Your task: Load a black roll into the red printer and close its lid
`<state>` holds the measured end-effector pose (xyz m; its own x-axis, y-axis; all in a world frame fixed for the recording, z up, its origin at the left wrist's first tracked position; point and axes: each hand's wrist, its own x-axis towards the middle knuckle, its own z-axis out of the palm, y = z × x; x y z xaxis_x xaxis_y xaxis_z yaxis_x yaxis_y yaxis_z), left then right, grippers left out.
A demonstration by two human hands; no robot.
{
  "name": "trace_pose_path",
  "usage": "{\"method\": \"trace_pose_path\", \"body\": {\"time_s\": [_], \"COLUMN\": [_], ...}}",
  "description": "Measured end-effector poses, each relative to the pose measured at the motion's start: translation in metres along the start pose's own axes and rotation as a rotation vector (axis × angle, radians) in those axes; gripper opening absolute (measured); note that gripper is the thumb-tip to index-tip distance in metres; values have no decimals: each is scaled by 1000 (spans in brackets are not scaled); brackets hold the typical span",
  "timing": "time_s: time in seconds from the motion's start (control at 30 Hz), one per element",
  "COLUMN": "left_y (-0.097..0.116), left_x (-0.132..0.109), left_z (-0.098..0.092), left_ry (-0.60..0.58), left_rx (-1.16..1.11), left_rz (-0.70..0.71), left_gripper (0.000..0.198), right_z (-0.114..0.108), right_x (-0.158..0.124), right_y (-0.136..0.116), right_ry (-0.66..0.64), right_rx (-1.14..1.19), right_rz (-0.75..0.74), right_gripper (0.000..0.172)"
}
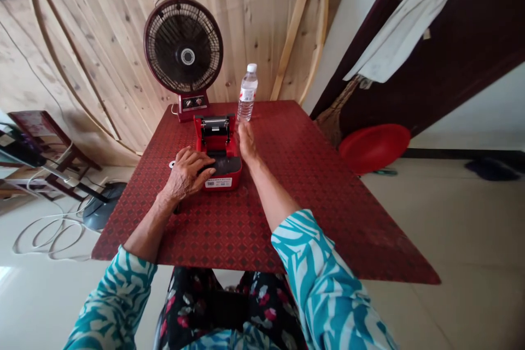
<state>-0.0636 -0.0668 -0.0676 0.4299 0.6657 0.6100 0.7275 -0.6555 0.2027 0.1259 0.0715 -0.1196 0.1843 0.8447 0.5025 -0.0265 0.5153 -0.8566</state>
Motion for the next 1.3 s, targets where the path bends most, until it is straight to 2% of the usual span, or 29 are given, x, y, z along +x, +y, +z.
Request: {"method": "trace_pose_path", "body": {"time_s": [0.1, 0.17, 0.27, 0.4, 0.53, 0.6, 0.73, 0.83, 0.93, 1.13, 1.3], "left_y": [2, 2, 4, 8, 6, 2, -7, -11, -14, -22, -21], "left_x": [-2, -3, -6, -6, -6, -6, -7, -9, -10, -13, -11], "left_z": [-2, -2, -3, -9, -17, -18, -17, -19, -19, -14, -17], "left_ry": [-23, -17, 33, 58, 88, 42, -120, -188, -190, -126, -152], "left_rx": [7, 25, 61, 40, 18, 17, -44, -77, -94, -138, 5], "left_rz": [-22, -31, -49, -68, -204, -235, -203, -174, -161, -182, -216], "left_gripper": [28, 26, 23, 21, 28, 32, 40, 51, 64, 75, 68], "right_z": [3, 0, -8, -15, -17, -18, -18, -18, -17, -16, -18], "right_x": [17, 15, -3, -38, -62, -68, -69, -67, -67, -68, -70], "right_y": [-11, -16, -22, -28, -32, -32, -30, -28, -25, -25, -26], "right_ry": [-79, -108, -100, -19, 3, -3, 14, 15, 12, 13, -2], "right_rx": [64, 66, 23, -67, -127, -151, -165, -168, -168, -174, -172], "right_rz": [95, 126, 96, -13, -26, -25, -32, -28, -32, -35, -27], "right_gripper": [54, 55, 55, 54, 53, 53, 54, 53, 51, 50, 46]}}
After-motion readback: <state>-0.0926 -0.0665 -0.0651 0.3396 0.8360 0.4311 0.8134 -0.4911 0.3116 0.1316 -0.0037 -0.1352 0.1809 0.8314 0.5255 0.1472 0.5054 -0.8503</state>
